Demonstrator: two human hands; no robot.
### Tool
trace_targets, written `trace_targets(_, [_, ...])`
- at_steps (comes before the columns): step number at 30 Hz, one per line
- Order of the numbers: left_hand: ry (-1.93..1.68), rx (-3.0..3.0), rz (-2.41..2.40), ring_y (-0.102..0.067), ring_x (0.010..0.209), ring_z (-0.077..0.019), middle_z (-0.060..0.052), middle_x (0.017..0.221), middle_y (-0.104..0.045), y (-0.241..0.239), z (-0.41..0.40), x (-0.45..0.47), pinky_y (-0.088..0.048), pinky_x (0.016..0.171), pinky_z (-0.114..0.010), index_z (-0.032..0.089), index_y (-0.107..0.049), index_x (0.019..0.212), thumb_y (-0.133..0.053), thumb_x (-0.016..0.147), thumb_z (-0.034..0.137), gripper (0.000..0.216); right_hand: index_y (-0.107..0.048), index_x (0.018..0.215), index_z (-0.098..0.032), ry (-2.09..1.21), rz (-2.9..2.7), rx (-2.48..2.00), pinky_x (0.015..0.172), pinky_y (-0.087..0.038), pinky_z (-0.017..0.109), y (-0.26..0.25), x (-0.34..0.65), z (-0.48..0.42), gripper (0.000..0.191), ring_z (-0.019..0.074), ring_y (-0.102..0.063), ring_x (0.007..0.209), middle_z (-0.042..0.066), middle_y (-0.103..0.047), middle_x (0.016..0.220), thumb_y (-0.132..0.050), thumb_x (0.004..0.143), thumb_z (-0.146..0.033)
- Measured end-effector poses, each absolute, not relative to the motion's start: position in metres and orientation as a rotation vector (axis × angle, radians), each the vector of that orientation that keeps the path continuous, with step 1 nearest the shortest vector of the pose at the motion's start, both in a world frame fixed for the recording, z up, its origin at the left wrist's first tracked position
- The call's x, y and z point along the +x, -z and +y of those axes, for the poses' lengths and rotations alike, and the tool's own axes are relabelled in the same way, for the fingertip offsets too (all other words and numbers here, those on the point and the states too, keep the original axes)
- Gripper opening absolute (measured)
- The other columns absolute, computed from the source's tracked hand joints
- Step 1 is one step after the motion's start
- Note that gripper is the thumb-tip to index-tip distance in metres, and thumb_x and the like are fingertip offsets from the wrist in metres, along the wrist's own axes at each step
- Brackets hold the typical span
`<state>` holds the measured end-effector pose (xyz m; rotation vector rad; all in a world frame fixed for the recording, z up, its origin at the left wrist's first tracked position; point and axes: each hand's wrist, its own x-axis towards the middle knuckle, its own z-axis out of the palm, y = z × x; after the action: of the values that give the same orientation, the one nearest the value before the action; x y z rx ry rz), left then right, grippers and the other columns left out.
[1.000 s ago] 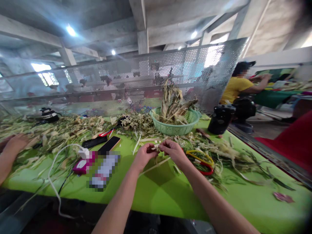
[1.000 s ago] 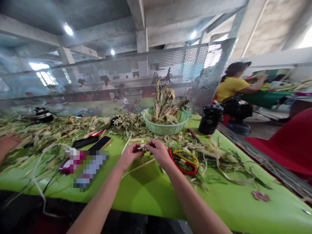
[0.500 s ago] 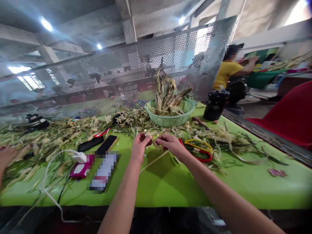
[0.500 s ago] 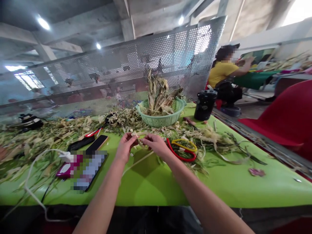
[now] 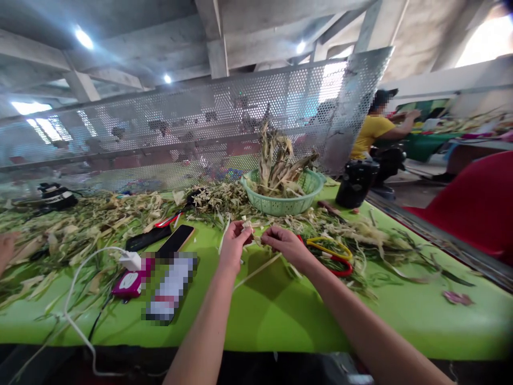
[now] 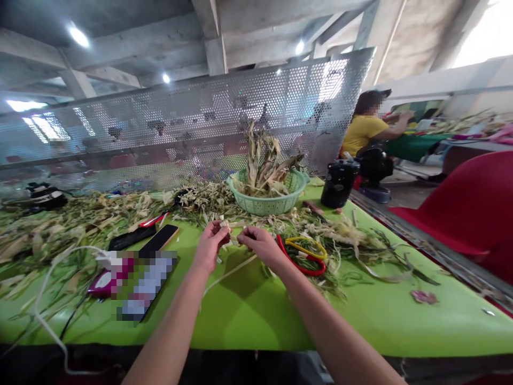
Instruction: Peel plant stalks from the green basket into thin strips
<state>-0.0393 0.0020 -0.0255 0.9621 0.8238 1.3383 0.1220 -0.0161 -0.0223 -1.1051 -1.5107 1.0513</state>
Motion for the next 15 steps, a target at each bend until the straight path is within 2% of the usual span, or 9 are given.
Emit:
trace_targets(4, [-1.262, 0.985, 0.803, -0.063, 0.077, -0.0148, -0.003, 0.090, -0.068, 0.0258, -0.0001, -0.0385, -0.049, 0.069, -0.027, 0.019, -0.056, 0.099, -0.079, 0.065, 0.038, 0.046, -0.060, 0.073, -0.017, -1.039, -1.495, -1.110, 0.052, -0.035, 0.024, 0.0226, 0.1225, -0.0161, 0.034, 0.0104, -0.044, 0.057, -0.002, -0.055, 0.064, -0.067, 0.074, -0.050])
trace_targets(8, [-1.229, 1.009, 0.785, -0.064, 0.088, -0.0167, -0.004, 0.094, -0.068, 0.0274, 0.0002, -0.0382, -0.049, 0.072, -0.027, 0.018, -0.054, 0.101, -0.080, 0.063, 0.032, 0.048, -0.059, 0.074, -0.017, -1.045, -1.475, -1.122, 0.051, -0.032, 0.024, 0.0215, 0.1220, -0.0169, 0.035, 0.0099, -0.042, 0.055, -0.003, -0.053, 0.063, -0.068, 0.074, -0.051])
trace_targets(15, [-1.211, 1.061, 0.788, -0.062, 0.085, -0.0143, -0.003, 0.095, -0.066, 0.0282, 0.0017, -0.0389, -0.048, 0.071, -0.025, 0.018, -0.056, 0.097, -0.080, 0.065, 0.031, 0.042, -0.056, 0.071, -0.019, -1.053, -1.404, -1.107, 0.051, -0.031, 0.025, 0.0254, 0.1236, -0.0149, 0.039, 0.0100, -0.039, 0.053, -0.005, -0.046, 0.060, -0.069, 0.072, -0.056])
